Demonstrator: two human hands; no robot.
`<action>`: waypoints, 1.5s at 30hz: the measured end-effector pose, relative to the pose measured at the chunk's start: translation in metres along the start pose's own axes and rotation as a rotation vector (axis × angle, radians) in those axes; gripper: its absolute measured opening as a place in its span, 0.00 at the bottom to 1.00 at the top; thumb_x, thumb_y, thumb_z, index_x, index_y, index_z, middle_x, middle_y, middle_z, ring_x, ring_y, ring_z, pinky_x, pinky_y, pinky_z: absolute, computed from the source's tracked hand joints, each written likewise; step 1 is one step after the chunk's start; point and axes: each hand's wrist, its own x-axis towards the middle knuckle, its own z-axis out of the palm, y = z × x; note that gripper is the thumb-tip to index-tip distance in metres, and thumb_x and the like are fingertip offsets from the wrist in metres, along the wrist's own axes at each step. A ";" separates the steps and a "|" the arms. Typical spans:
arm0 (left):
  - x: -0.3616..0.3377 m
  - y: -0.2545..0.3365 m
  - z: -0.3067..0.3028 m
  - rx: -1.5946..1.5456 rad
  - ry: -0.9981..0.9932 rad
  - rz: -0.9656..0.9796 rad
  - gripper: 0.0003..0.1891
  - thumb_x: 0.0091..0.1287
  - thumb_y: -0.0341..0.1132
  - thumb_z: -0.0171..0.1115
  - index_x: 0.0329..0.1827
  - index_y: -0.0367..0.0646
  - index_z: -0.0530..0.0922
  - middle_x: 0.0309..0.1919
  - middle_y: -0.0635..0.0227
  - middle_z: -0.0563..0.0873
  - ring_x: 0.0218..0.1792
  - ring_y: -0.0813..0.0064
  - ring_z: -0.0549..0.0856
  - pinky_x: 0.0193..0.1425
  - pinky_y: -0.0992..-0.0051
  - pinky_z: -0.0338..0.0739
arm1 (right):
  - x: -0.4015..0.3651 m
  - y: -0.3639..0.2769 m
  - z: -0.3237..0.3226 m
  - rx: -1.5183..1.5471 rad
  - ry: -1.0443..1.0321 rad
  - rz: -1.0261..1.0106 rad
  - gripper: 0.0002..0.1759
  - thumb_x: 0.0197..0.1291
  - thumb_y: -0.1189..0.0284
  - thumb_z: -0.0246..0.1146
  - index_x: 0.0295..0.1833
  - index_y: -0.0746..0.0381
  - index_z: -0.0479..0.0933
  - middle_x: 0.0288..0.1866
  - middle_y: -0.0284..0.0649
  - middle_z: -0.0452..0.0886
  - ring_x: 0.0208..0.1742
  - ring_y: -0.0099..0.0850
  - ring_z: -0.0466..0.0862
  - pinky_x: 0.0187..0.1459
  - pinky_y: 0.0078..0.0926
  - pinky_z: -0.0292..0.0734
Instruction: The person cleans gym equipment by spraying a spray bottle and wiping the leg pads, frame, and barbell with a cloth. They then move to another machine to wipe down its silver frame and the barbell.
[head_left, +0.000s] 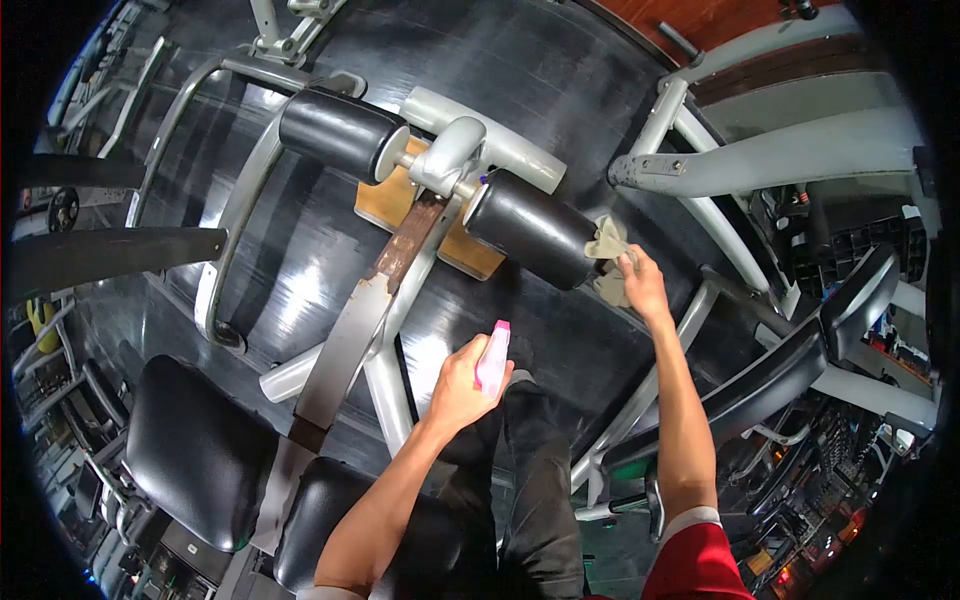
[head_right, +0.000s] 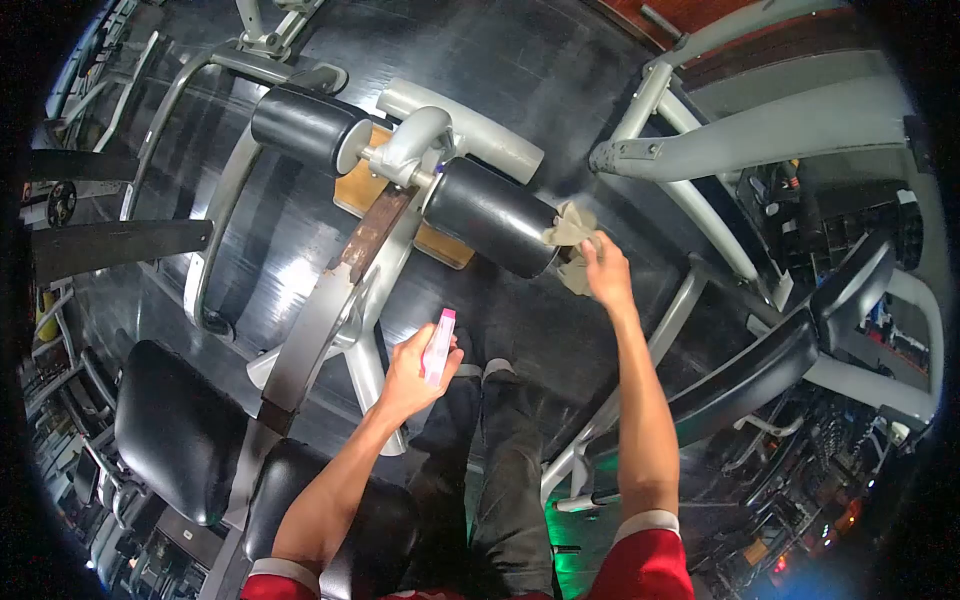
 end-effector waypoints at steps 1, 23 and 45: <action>0.001 -0.001 0.001 -0.006 0.003 0.005 0.10 0.61 0.28 0.70 0.40 0.35 0.78 0.35 0.57 0.88 0.37 0.64 0.90 0.42 0.71 0.82 | 0.006 0.007 -0.002 0.012 0.034 0.022 0.20 0.72 0.59 0.56 0.58 0.62 0.76 0.54 0.55 0.83 0.59 0.50 0.81 0.58 0.39 0.74; -0.001 0.000 0.004 -0.098 0.049 0.005 0.11 0.61 0.29 0.68 0.36 0.36 0.73 0.28 0.50 0.79 0.32 0.45 0.82 0.34 0.61 0.76 | -0.040 -0.076 0.052 0.219 0.465 -0.087 0.21 0.58 0.84 0.59 0.58 0.65 0.76 0.58 0.48 0.81 0.60 0.47 0.77 0.63 0.41 0.70; -0.001 -0.001 0.004 -0.065 0.069 0.001 0.11 0.61 0.31 0.70 0.42 0.37 0.78 0.34 0.57 0.88 0.37 0.59 0.90 0.39 0.70 0.82 | -0.057 0.052 0.017 0.235 0.359 0.149 0.18 0.74 0.69 0.51 0.63 0.65 0.73 0.61 0.49 0.80 0.61 0.40 0.80 0.63 0.31 0.70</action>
